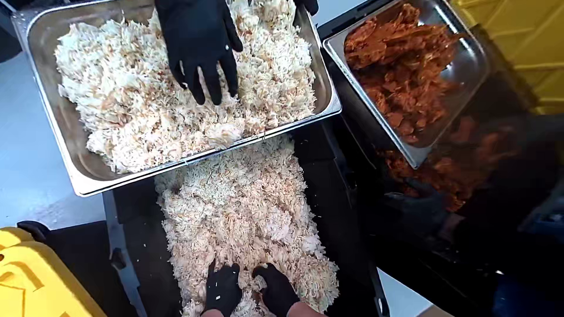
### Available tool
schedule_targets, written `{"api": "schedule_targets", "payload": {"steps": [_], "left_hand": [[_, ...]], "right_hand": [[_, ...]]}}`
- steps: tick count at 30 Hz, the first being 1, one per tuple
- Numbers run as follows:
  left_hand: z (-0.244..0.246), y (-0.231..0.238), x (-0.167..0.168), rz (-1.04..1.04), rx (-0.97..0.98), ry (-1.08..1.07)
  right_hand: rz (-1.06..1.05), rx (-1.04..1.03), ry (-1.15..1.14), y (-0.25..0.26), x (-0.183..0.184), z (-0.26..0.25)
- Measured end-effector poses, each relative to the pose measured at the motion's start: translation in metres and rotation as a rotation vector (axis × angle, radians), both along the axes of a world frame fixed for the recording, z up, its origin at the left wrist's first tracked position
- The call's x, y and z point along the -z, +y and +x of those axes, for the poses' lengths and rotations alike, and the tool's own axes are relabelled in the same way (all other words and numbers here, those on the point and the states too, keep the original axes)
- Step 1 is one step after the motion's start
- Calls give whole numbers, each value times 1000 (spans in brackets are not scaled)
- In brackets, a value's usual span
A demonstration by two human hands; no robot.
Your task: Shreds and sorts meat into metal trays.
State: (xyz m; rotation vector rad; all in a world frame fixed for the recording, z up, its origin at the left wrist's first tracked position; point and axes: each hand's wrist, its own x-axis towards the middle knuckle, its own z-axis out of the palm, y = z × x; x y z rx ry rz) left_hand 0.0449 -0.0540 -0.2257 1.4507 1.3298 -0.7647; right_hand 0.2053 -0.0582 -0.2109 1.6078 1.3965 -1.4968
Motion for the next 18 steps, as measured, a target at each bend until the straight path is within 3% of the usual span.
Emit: {"api": "schedule_targets", "payload": {"steps": [4,8,13,18], "left_hand": [[-4,1,-36,31,-225,25],[-43,42,-46,271,-457,18],[-82,111,-16,471,-573,144],[-87,144,28,379,-480,288]], "right_hand": [[208,289,-88,31,-26,23],[350,128,-219,102,-32,45],[260,-121,-325,130,33,4],[212,-157,-194,79,28,-12]]}}
